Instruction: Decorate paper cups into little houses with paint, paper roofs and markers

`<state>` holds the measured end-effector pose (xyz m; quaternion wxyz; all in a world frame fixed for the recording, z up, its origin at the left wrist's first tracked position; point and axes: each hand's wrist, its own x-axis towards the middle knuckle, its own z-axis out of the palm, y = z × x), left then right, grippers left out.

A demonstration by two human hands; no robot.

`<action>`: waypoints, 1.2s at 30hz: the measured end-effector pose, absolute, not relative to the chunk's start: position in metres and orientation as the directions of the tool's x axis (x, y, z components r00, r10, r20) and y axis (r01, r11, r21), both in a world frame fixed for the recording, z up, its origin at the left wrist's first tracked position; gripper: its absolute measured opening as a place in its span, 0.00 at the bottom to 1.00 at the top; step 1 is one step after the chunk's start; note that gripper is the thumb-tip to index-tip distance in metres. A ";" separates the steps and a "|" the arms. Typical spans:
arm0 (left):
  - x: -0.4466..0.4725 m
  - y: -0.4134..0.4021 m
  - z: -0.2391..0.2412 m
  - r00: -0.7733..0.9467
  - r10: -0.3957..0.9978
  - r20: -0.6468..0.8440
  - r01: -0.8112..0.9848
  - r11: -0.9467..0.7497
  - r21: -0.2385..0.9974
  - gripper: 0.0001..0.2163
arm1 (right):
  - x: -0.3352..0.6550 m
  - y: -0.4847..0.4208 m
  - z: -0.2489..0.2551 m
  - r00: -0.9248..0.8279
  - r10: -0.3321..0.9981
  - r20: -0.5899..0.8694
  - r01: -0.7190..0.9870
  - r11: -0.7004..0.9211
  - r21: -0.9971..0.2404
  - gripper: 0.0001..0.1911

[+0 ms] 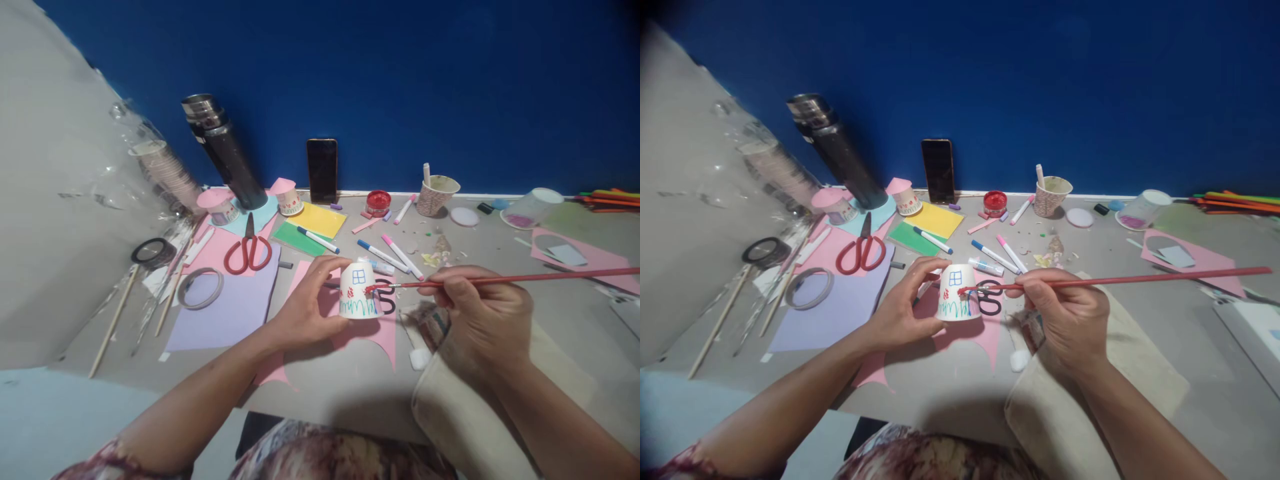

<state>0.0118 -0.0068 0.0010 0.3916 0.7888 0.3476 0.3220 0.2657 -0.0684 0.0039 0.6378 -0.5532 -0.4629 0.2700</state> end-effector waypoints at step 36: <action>0.011 -0.007 0.004 0.541 0.810 0.228 0.310 -0.444 0.841 0.33 | 0.267 -0.069 0.003 0.378 0.867 0.326 0.240 0.248 -0.939 0.07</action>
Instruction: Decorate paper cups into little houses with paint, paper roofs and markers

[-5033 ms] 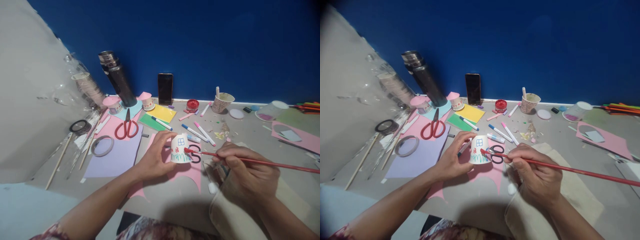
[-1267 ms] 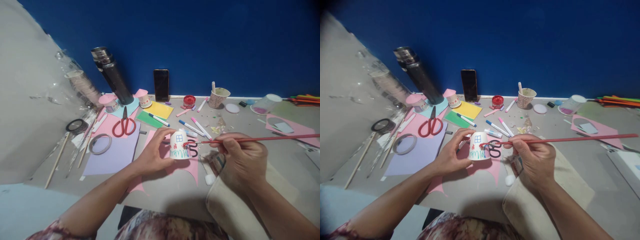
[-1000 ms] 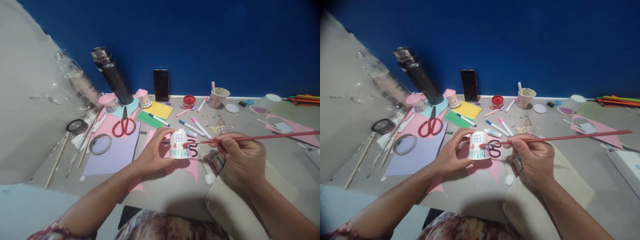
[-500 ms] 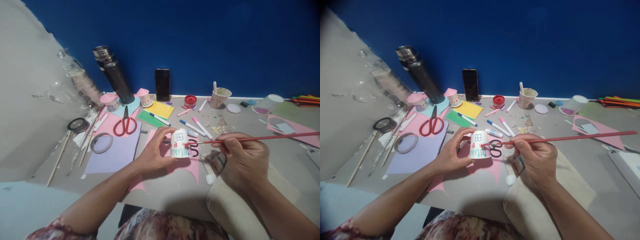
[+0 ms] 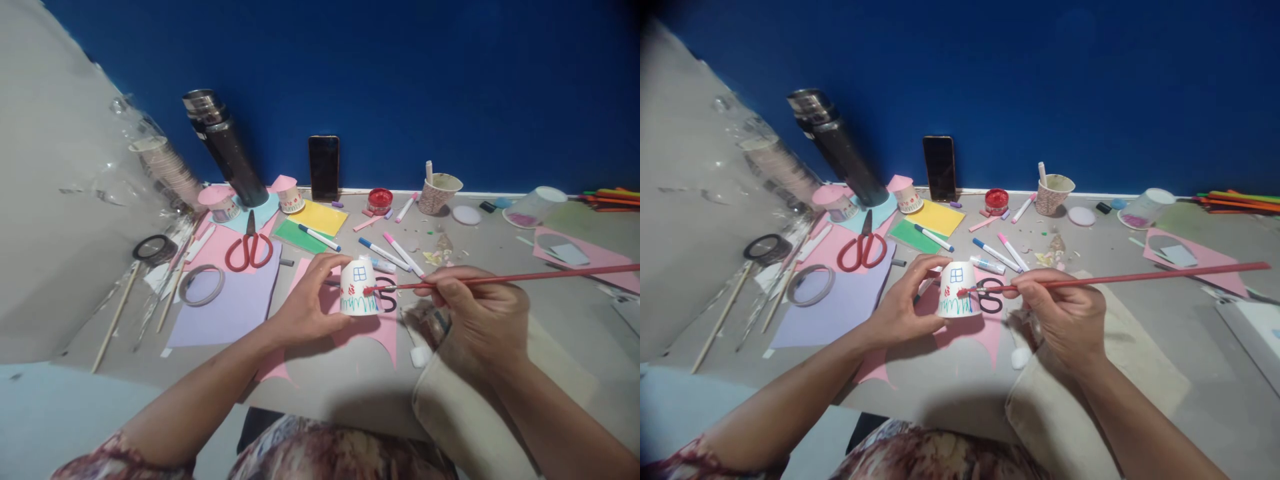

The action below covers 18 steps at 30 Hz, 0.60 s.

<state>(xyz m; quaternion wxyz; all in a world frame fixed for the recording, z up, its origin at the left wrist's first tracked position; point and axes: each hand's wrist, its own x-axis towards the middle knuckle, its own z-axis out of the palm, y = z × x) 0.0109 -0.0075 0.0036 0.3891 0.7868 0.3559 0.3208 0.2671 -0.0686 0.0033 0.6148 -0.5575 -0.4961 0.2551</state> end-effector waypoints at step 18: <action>0.012 -0.007 0.004 0.537 0.811 0.234 0.316 -0.450 0.835 0.32 | 0.266 -0.069 0.007 0.386 0.859 0.335 0.228 0.263 -0.937 0.07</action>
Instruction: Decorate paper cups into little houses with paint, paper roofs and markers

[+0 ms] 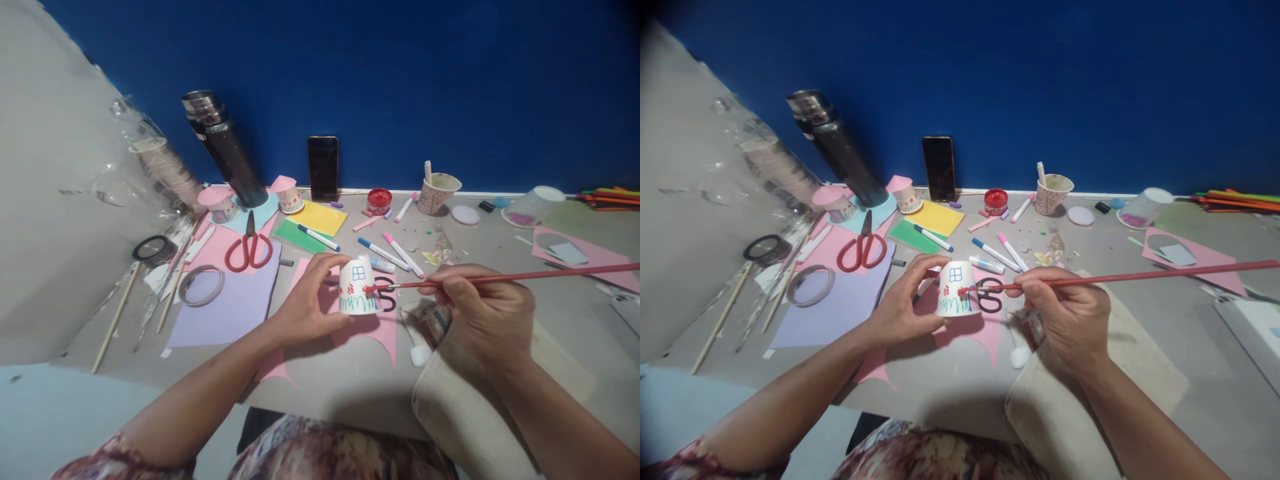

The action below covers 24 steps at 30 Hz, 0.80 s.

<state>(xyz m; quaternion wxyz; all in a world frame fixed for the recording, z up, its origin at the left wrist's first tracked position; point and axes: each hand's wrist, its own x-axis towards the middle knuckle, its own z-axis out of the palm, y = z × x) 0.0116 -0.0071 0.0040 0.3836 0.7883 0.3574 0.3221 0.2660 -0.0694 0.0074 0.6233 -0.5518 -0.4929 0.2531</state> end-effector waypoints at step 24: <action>0.011 -0.007 0.005 0.543 0.811 0.218 0.300 -0.430 0.851 0.34 | 0.267 -0.067 0.006 0.429 0.861 0.273 0.189 0.210 -0.959 0.08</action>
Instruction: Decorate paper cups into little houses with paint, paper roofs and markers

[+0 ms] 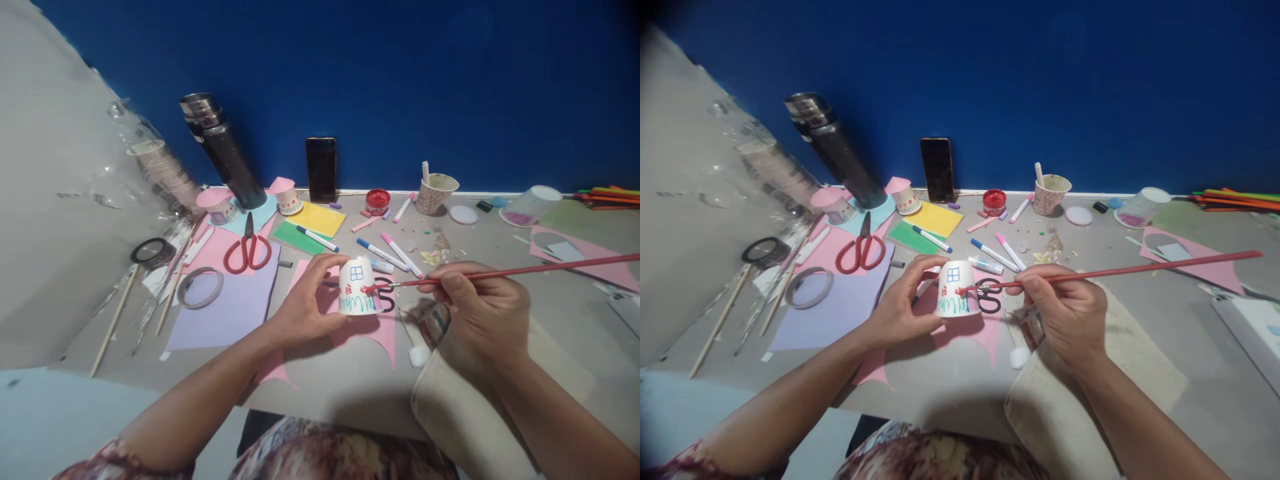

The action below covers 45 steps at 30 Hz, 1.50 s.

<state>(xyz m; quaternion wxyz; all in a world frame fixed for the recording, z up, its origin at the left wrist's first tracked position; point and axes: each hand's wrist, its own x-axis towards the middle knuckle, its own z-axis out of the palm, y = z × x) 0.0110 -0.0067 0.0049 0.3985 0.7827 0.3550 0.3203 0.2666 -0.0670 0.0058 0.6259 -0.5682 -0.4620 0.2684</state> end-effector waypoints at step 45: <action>-0.023 0.030 0.044 0.337 0.941 -0.021 -0.642 0.246 0.727 0.28 | 0.282 -0.052 -0.014 0.485 0.815 0.317 0.292 0.191 -0.937 0.20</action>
